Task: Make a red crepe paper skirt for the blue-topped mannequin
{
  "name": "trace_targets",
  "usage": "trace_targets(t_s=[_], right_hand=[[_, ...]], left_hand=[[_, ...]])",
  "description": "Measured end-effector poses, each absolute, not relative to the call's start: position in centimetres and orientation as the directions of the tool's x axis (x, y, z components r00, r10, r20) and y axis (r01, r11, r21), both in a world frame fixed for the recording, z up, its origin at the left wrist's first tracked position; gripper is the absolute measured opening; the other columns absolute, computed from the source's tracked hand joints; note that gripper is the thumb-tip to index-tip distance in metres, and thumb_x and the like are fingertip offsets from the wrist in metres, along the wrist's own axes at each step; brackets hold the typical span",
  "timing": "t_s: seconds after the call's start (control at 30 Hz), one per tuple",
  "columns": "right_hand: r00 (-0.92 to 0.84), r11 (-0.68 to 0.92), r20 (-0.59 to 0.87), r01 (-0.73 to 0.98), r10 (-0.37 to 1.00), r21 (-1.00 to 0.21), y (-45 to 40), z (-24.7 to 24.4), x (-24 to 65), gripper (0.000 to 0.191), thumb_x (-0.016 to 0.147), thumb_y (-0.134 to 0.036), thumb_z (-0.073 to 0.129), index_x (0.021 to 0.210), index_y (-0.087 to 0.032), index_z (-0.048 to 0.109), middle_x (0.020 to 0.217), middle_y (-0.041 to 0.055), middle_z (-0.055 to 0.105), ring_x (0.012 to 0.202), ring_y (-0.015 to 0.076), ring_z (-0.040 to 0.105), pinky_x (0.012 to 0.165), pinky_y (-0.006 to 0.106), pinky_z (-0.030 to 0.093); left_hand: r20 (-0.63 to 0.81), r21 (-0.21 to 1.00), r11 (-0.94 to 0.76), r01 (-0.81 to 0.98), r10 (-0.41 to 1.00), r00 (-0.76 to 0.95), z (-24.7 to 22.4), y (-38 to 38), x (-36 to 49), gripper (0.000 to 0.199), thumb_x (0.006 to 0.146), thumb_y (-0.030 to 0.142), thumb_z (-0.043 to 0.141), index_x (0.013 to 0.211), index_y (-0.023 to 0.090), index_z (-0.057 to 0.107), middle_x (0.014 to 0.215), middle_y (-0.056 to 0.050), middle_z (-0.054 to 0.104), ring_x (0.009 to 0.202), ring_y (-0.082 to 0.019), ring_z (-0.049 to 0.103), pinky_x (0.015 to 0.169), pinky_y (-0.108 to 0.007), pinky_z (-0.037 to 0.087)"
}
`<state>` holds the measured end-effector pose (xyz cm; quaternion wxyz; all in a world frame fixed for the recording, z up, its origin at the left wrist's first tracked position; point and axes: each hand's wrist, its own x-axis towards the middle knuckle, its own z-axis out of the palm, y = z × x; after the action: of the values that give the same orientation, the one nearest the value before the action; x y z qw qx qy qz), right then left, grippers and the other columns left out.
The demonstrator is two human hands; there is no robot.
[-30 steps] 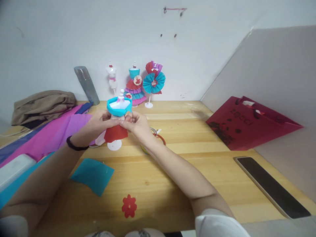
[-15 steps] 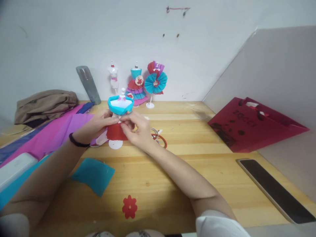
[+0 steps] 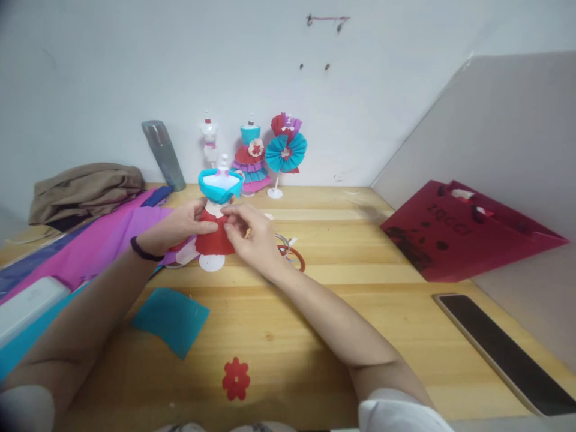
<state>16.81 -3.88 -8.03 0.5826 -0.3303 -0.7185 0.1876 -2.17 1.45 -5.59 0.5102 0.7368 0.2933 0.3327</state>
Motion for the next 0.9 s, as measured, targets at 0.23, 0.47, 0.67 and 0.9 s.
trace_targets(t_s=[0.23, 0.47, 0.67, 0.9], right_hand=[[-0.207, 0.783, 0.777, 0.369, 0.595, -0.501, -4.2, -7.7, 17.0, 0.015, 0.089, -0.016, 0.055, 0.095, -0.020, 0.068, 0.075, 0.0019, 0.062, 0.067, 0.0143, 0.056, 0.062, 0.030, 0.046], [-0.112, 0.737, 0.750, 0.326, 0.652, -0.592, -3.7, -7.9, 17.6, 0.012, 0.087, -0.018, 0.057, 0.083, -0.019, 0.069, 0.068, -0.0002, 0.062, 0.059, 0.0117, 0.053, 0.055, 0.026, 0.042], [-0.021, 0.665, 0.700, 0.331, 0.714, -0.669, -3.3, -7.7, 18.2, 0.012, 0.087, -0.022, 0.058, 0.082, -0.019, 0.069, 0.071, 0.0006, 0.063, 0.063, 0.0130, 0.056, 0.059, 0.027, 0.043], [-0.154, 0.602, 0.588, 0.330, 0.794, -0.727, -3.2, -3.9, 21.1, 0.012, 0.083, -0.028, 0.059, 0.076, -0.019, 0.065, 0.065, -0.0007, 0.061, 0.054, 0.0117, 0.052, 0.054, 0.027, 0.042]], left_hand=[[0.215, 0.915, -0.373, 0.151, 0.770, 0.600, -5.5, 1.3, -1.8, 0.039, 0.076, 0.041, 0.079, 0.103, 0.017, 0.067, 0.108, -0.006, 0.071, 0.105, -0.024, 0.064, 0.098, -0.038, 0.048], [0.184, 0.968, -0.248, 0.039, 0.807, 0.562, -5.4, 1.0, -1.5, 0.045, 0.071, 0.037, 0.083, 0.107, 0.015, 0.068, 0.107, -0.007, 0.073, 0.097, -0.022, 0.066, 0.089, -0.035, 0.050], [0.160, 0.984, -0.089, -0.156, 0.826, 0.541, -5.7, 1.0, -1.3, 0.039, 0.070, 0.031, 0.085, 0.101, 0.014, 0.069, 0.097, -0.007, 0.074, 0.084, -0.019, 0.068, 0.077, -0.030, 0.051], [0.121, 0.968, 0.011, -0.253, 0.857, 0.501, -5.2, 1.1, -1.6, 0.031, 0.070, 0.027, 0.086, 0.093, 0.012, 0.072, 0.087, -0.006, 0.075, 0.076, -0.017, 0.069, 0.076, -0.030, 0.052]])
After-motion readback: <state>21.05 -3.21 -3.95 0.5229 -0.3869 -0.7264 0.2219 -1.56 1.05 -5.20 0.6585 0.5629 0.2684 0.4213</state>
